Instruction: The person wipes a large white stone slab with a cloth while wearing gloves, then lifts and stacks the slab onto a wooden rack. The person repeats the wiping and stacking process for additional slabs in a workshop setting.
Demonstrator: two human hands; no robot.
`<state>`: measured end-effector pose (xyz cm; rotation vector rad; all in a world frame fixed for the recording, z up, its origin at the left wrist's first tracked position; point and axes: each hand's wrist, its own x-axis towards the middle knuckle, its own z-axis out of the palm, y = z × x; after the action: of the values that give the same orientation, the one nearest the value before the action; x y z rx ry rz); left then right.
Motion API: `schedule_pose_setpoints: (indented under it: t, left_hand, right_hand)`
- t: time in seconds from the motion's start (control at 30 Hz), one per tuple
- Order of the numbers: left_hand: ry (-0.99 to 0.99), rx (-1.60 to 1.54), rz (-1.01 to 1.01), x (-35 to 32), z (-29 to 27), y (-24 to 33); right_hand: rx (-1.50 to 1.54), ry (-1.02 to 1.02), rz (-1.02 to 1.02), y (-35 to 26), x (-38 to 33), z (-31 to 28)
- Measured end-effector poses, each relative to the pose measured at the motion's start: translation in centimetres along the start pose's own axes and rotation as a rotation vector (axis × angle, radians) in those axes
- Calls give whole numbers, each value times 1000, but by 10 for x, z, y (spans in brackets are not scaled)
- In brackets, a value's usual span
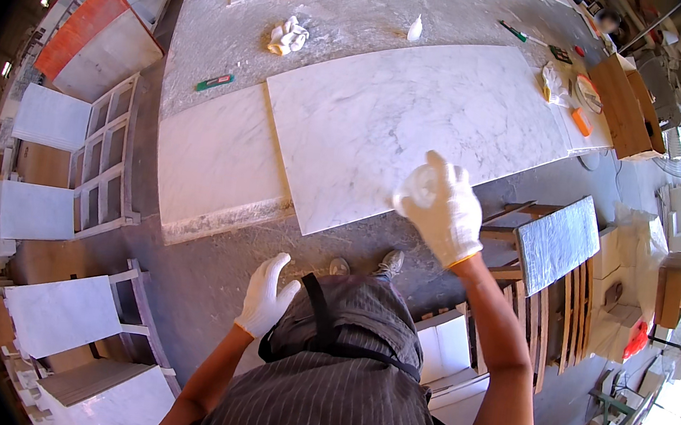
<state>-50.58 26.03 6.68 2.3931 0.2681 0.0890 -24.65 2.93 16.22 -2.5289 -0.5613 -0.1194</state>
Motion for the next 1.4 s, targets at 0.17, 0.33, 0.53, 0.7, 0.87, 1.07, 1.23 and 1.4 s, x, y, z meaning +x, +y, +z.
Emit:
schedule_pose_setpoints:
  t: [0.17, 0.33, 0.53, 0.7, 0.87, 1.07, 1.23, 1.4]
  left_hand:
    - [26, -1, 24, -1, 4, -1]
    - [22, 19, 66, 7, 3, 8]
    - [24, 22, 91, 13, 0, 11]
    - [7, 6, 69, 19, 3, 8]
    - [-18, 3, 68, 34, 12, 14]
    - [-20, 44, 34, 67, 24, 40]
    - [-61, 29, -38, 107, 45, 82]
    - [-60, 8, -3, 148, 79, 127]
  right_hand:
    - [32, 0, -136, -64, -18, 41]
    - [74, 53, -362, -97, -26, 64]
    - [-50, -164, -191, -75, -13, 33]
    - [-127, -148, -2, -18, 9, 1]
    - [-128, 23, 56, 53, 23, -28]
    - [-122, 88, 172, 142, 51, -60]
    - [-121, 119, 226, 207, 79, -85]
    - [-110, 192, 297, 281, 109, -119]
